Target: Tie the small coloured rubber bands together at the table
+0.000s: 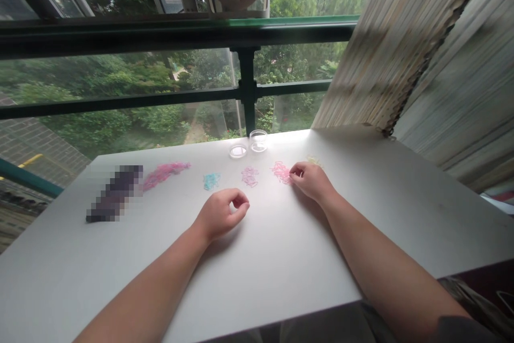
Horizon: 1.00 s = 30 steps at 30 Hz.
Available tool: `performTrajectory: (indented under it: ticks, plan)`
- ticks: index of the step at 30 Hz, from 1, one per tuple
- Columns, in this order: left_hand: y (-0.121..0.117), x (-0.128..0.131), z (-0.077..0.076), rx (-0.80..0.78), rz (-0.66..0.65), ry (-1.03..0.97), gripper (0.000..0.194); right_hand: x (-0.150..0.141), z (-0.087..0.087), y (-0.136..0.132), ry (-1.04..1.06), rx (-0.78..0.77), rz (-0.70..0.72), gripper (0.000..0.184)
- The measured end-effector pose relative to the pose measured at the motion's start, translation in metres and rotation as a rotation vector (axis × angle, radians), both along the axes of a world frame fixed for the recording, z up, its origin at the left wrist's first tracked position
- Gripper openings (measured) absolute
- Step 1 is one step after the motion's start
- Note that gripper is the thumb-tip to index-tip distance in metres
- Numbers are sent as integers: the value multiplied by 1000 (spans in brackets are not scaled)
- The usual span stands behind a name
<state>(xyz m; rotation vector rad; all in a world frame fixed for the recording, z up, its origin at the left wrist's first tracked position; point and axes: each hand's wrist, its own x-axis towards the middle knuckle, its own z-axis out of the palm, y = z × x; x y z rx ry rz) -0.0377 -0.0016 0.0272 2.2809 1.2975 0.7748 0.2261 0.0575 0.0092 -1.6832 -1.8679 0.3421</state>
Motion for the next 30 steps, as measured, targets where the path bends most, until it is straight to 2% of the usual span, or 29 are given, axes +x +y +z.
performTrajectory:
  ticks: [30]
  plan:
    - [-1, 0, 1, 12, 9, 13, 13, 5, -3, 2, -56, -12, 9, 18]
